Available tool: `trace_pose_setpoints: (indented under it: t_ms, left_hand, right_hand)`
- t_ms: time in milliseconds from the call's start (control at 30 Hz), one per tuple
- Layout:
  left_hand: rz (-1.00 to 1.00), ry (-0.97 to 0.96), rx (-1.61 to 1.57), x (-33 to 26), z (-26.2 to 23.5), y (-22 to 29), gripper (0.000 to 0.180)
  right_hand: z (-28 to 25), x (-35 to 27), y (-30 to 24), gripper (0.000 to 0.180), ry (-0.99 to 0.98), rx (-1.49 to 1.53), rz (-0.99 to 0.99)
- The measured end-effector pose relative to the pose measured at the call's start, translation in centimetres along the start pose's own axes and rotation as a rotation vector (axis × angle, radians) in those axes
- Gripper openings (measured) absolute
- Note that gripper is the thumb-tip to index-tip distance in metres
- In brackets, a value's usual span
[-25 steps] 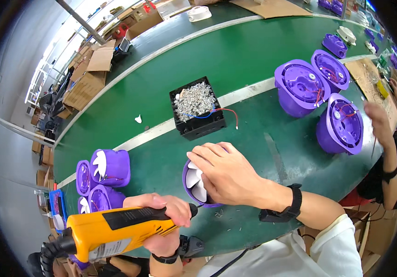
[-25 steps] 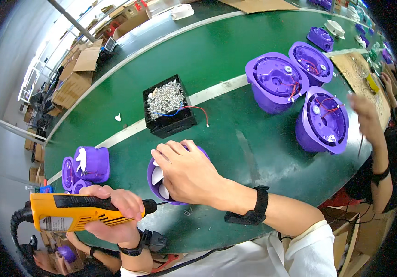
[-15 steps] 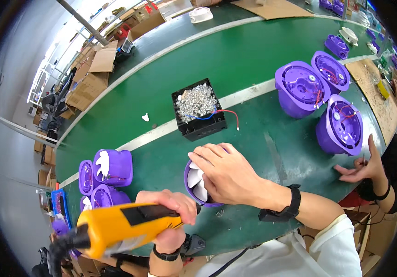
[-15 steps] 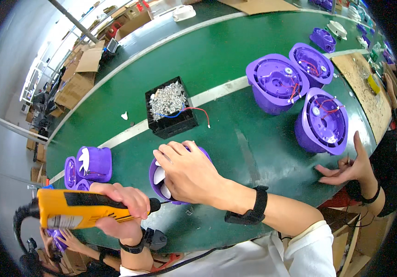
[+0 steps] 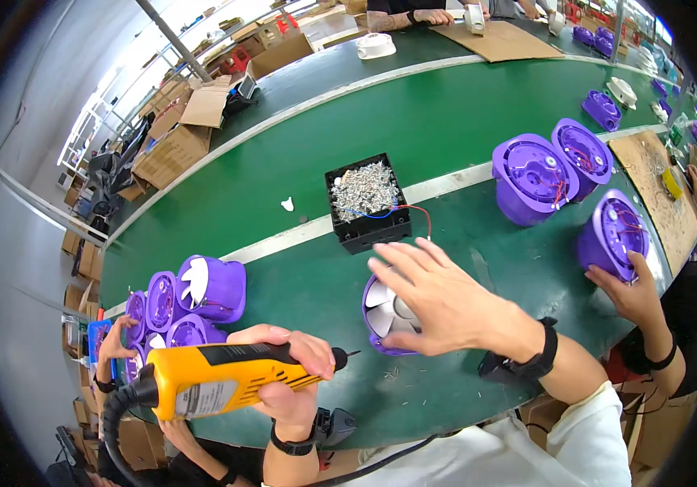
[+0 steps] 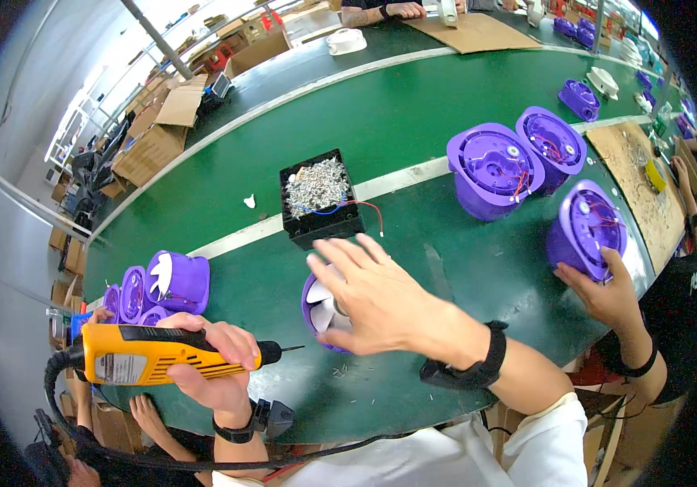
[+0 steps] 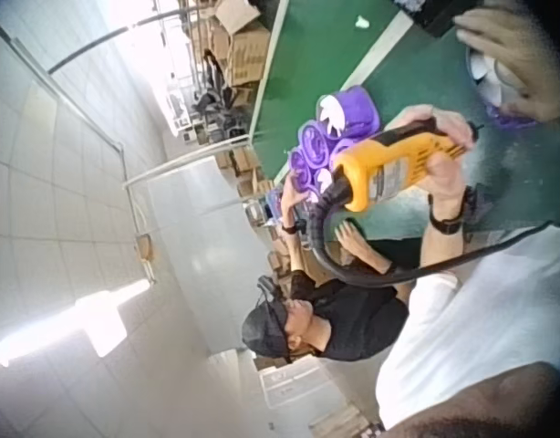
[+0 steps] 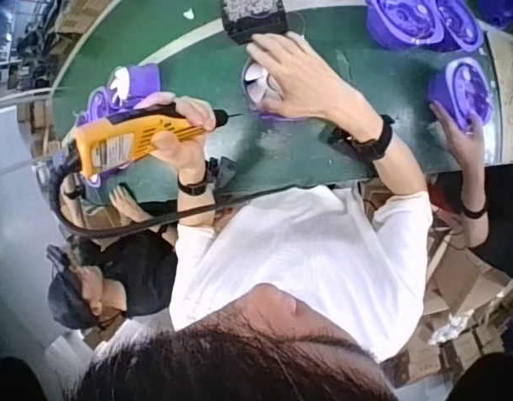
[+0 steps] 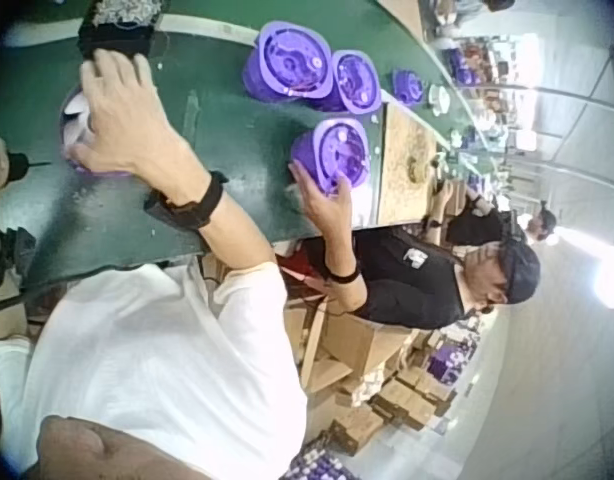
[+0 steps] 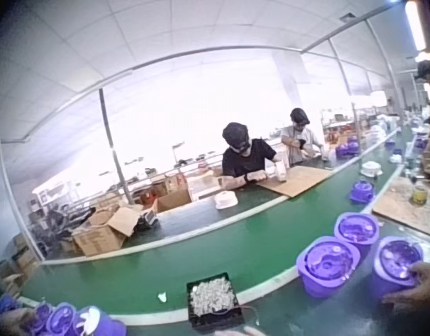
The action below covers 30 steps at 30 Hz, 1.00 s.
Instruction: The person uses a yellow power drill to fasten white fan blades into purple plastic housings on a green assembly table. They repeatedly pick up a housing, align the fan, and drive screws into the unit before placing the finished assembly on the table.
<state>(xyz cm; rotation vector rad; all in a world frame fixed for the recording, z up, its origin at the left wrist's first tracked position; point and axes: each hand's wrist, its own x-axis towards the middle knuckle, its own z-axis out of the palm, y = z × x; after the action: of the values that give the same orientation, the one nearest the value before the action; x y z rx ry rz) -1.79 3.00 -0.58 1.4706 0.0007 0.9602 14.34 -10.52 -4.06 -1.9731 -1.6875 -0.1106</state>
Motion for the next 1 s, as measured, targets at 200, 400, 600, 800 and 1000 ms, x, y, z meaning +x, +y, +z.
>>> trace_pose_setpoints:
  t_ms: [200, 400, 600, 800, 1000]
  left_hand:
    - [0.04, -0.015, -0.041, -0.1, 1.3, -1.1, 0.062]
    - [0.155, 0.02, -0.022, 0.3, 0.2, -0.8, 0.059]
    - [0.076, 0.049, -0.058, -1.1, 0.1, 0.2, 0.063]
    - [0.06, -0.069, -0.213, -1.6, 2.9, 1.2, 0.06]
    - [-0.022, -0.144, -0.145, -1.7, 4.6, 0.2, 0.06]
  right_hand:
    - [-0.9, 0.2, 0.5, 0.085, -0.173, 0.066, -0.131]
    - [-0.5, 0.0, 0.2, 0.082, -0.082, 0.018, -0.052]
    - [-1.5, -0.5, -0.5, 0.091, -0.086, -0.121, 0.144]
    - [-0.3, -0.1, 2.0, 0.076, -0.007, 0.04, -0.135]
    - [1.1, -0.8, -0.3, 0.062, 0.106, 0.048, 0.039]
